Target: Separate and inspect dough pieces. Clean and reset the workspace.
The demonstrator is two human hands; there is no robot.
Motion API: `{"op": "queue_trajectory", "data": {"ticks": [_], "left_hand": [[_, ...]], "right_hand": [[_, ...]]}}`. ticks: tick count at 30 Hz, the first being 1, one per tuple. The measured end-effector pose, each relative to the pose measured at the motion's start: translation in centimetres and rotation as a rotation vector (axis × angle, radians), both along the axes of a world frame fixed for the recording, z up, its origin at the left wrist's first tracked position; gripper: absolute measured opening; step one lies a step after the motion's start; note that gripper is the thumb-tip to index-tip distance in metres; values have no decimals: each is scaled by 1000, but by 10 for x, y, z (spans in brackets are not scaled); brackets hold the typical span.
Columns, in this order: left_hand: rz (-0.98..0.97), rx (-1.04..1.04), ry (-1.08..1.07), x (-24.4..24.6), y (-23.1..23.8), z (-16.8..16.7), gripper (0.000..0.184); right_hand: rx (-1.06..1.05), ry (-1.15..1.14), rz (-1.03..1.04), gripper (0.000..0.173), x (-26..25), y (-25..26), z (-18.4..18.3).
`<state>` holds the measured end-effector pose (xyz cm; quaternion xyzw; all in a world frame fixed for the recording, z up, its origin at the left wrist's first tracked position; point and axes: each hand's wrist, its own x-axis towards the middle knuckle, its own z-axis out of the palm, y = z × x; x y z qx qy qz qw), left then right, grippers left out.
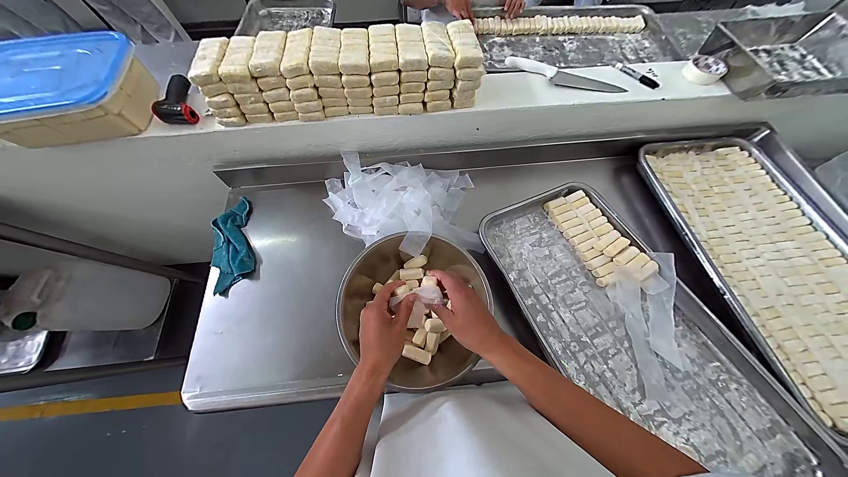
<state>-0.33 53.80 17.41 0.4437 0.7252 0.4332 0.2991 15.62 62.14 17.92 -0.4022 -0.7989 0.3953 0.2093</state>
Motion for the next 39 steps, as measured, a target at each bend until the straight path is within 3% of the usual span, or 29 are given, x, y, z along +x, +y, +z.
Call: {"op": "queue_trajectory", "data": {"ticks": [2, 5, 10, 13, 15, 17, 19, 21, 24, 28, 32, 35, 39], "left_hand": [[-81, -54, -6, -4, 0, 4, 35], [-208, -204, 6, -11, 1, 4, 43], [-227, -409, 105, -19, -3, -10, 48], [-149, -229, -187, -20, -16, -18, 57], [-121, -104, -492, -12, -18, -7, 65], [-114, -47, -717, 5, -9, 9, 65], [-28, 5, -688, 19, 7, 19, 49], [29, 85, -567, 24, 28, 19, 34], [28, 139, -459, 20, 66, 28, 23], [-97, 216, -169, -14, 154, 42, 27], [-85, -200, 49, -56, 228, 34, 55], [-127, -201, 155, -51, 224, 43, 60], [-207, -249, 47, -2, 174, 45, 54]], "right_hand": [[166, -95, 44, 49, 2, 4, -4], [322, -9, 43, 31, 4, 13, -5], [99, 286, -79, 23, 6, 35, 45], [113, 394, -197, 23, 13, 48, 70], [221, 258, -233, 21, 9, 47, 72], [256, -12, -90, 16, 3, 26, 66], [272, -110, 135, 13, -6, -2, 44], [316, -8, 239, 17, -1, -16, 30], [234, 114, 102, 35, 36, -8, 38], [167, -19, -224, 28, 119, 42, 20], [50, -287, -504, 38, 225, 110, -18], [30, -398, -642, 57, 292, 164, -40], [-6, -590, -653, 85, 336, 209, -87]]}}
